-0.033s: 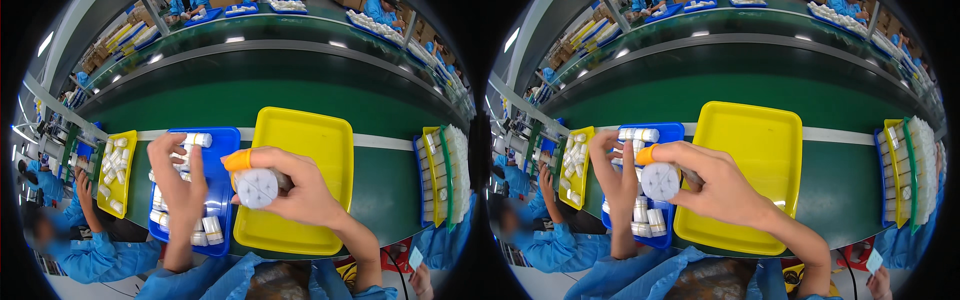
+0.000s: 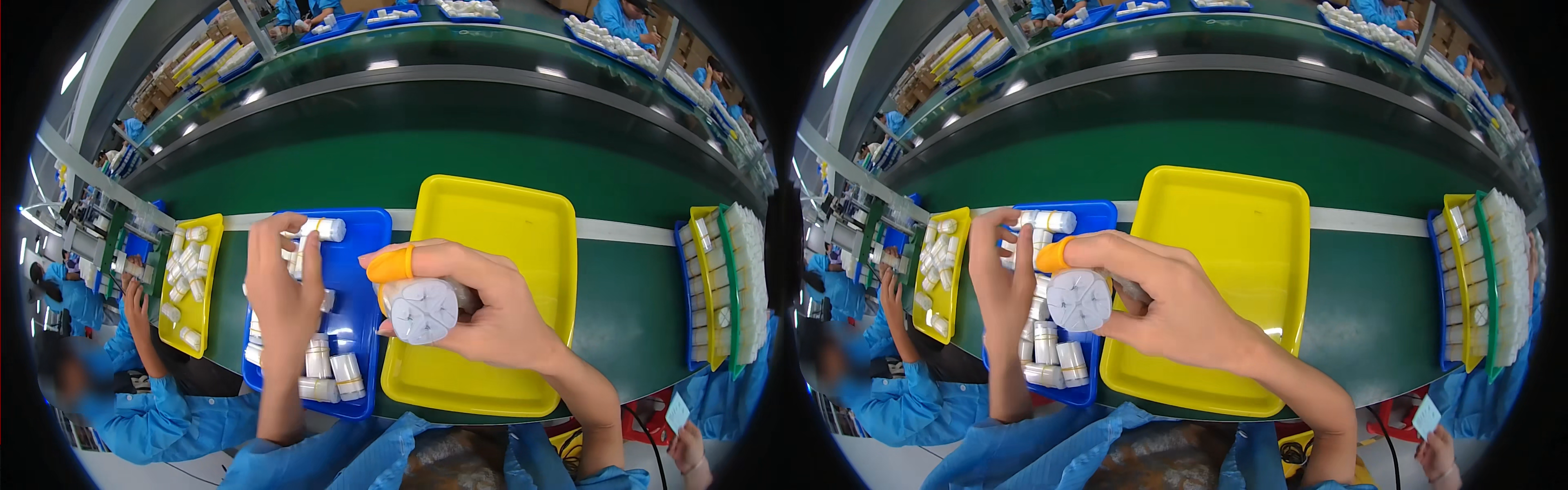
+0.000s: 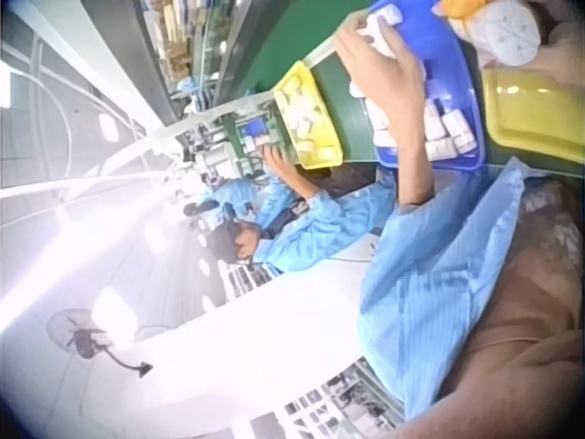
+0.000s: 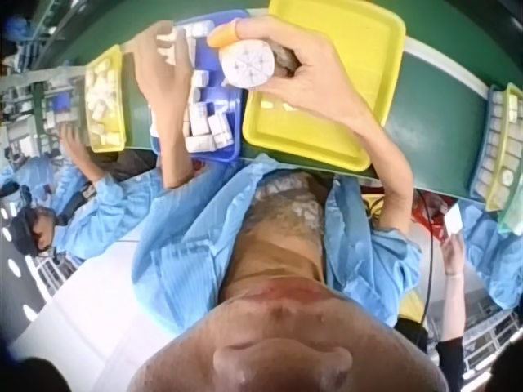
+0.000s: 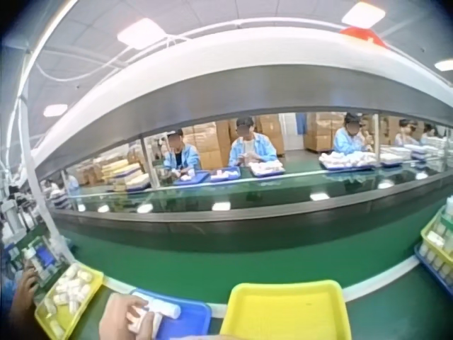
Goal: The worker applies adhesive to small cylindrical components and organizes them into trays on a production line.
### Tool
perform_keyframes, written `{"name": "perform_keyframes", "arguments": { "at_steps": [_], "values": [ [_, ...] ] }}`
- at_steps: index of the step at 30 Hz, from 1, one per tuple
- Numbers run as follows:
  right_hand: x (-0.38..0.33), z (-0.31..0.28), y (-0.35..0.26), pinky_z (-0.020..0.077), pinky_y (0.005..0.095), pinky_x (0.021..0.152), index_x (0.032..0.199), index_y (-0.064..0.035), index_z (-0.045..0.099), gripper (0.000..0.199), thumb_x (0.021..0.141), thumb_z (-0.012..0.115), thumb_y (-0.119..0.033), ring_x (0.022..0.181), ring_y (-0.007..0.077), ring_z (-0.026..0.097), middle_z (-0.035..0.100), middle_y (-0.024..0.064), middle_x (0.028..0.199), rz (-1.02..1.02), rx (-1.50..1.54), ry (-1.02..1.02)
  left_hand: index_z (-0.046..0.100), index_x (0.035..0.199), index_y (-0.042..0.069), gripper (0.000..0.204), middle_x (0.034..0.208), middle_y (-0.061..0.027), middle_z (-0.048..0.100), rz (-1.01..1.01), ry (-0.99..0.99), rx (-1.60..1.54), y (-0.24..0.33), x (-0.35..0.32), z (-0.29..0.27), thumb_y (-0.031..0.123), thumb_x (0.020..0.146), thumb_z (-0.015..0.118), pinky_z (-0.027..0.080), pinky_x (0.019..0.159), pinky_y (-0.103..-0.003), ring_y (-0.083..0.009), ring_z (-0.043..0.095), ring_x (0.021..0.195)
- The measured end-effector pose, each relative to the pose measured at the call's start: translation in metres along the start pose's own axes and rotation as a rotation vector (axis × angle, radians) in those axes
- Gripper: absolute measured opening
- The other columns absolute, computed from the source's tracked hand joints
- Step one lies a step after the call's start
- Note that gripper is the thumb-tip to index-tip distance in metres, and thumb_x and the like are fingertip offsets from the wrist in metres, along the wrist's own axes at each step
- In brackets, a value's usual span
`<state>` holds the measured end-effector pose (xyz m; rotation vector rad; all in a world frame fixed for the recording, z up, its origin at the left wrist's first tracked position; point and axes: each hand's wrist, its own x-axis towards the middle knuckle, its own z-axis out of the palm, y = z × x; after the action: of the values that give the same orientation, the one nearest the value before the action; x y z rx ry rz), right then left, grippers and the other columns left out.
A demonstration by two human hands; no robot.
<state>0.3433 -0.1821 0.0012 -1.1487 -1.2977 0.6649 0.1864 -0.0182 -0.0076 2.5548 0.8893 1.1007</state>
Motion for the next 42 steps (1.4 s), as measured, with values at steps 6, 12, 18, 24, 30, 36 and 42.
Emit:
{"name": "perform_keyframes", "arguments": {
  "at_steps": [6, 12, 18, 24, 30, 36, 42],
  "values": [
    [0.007, 0.004, 0.000, 0.0539, 0.0352, 0.093, 0.127, -0.0088, 0.057, 0.063, 0.070, 0.077, 0.010, 0.114, 0.0233, 0.063, 0.064, 0.0141, 0.125, 0.085, 0.163, -0.014, 0.062, 0.103, 0.002, 0.038, 0.099, -0.0126, 0.062, -0.098, -0.511, 0.644, -0.096, -0.002, 0.019, 0.029, 0.080, 0.076, 0.053, 0.075, -0.042, -0.0324, 0.064, 0.092],
    [0.013, -0.016, 0.004, 0.0548, 0.0358, 0.077, 0.135, -0.0048, 0.048, 0.063, 0.078, 0.076, -0.008, 0.097, 0.0337, 0.068, 0.066, 0.0197, 0.111, -0.051, -0.448, -0.019, 0.068, 0.099, 0.006, 0.034, 0.102, -0.0105, 0.065, -0.067, -0.454, 0.236, -0.075, -0.003, 0.010, 0.022, 0.073, 0.082, 0.054, 0.075, -0.041, -0.0291, 0.067, 0.089],
    [0.028, -0.049, 0.021, 0.0501, 0.0453, 0.082, 0.133, -0.0013, 0.040, 0.059, 0.082, 0.063, -0.022, 0.089, 0.0449, 0.064, 0.065, 0.0263, 0.100, 0.384, -0.708, 0.027, 0.058, 0.112, 0.001, 0.041, 0.111, -0.0117, 0.060, -0.428, -0.094, -0.865, -0.016, -0.019, -0.007, 0.004, 0.075, 0.075, 0.052, 0.082, -0.031, -0.0204, 0.063, 0.090],
    [0.079, -0.064, 0.050, 0.0532, 0.0425, 0.082, 0.115, 0.0021, 0.057, 0.050, 0.074, 0.069, -0.023, 0.089, 0.0386, 0.067, 0.068, 0.0236, 0.097, 0.497, -0.913, -0.150, 0.036, 0.126, 0.007, 0.054, 0.112, -0.0124, 0.054, -0.664, -0.231, -1.503, -0.004, -0.026, -0.012, 0.006, 0.080, 0.065, 0.052, 0.084, -0.038, -0.0205, 0.060, 0.097],
    [0.103, -0.067, 0.088, 0.0509, 0.0411, 0.088, 0.124, 0.0019, 0.052, 0.062, 0.076, 0.070, -0.032, 0.099, 0.0367, 0.064, 0.067, 0.0244, 0.106, 0.586, -0.964, -0.192, 0.036, 0.127, 0.009, 0.047, 0.109, -0.0076, 0.054, -0.809, -0.361, -1.523, 0.028, -0.026, -0.007, 0.026, 0.093, 0.064, 0.047, 0.079, -0.034, -0.0185, 0.058, 0.093],
    [0.062, -0.062, 0.073, 0.0507, 0.0450, 0.090, 0.133, 0.0014, 0.037, 0.072, 0.081, 0.074, -0.033, 0.104, 0.0416, 0.063, 0.061, 0.0264, 0.119, 0.264, -0.993, 0.174, 0.044, 0.122, 0.006, 0.037, 0.109, -0.0080, 0.056, -0.781, -0.416, -1.581, 0.050, -0.025, 0.005, 0.036, 0.101, 0.049, 0.044, 0.077, -0.034, -0.0164, 0.056, 0.086],
    [-0.005, -0.070, 0.015, 0.0496, 0.0436, 0.089, 0.129, -0.0002, 0.042, 0.048, 0.092, 0.062, -0.022, 0.103, 0.0413, 0.062, 0.061, 0.0238, 0.118, 0.288, -0.752, 0.359, 0.049, 0.123, 0.008, 0.047, 0.103, -0.0069, 0.056, -0.636, -0.515, -1.443, 0.071, -0.029, 0.011, 0.048, 0.102, 0.040, 0.042, 0.071, -0.030, -0.0161, 0.054, 0.079]
  ]
}}
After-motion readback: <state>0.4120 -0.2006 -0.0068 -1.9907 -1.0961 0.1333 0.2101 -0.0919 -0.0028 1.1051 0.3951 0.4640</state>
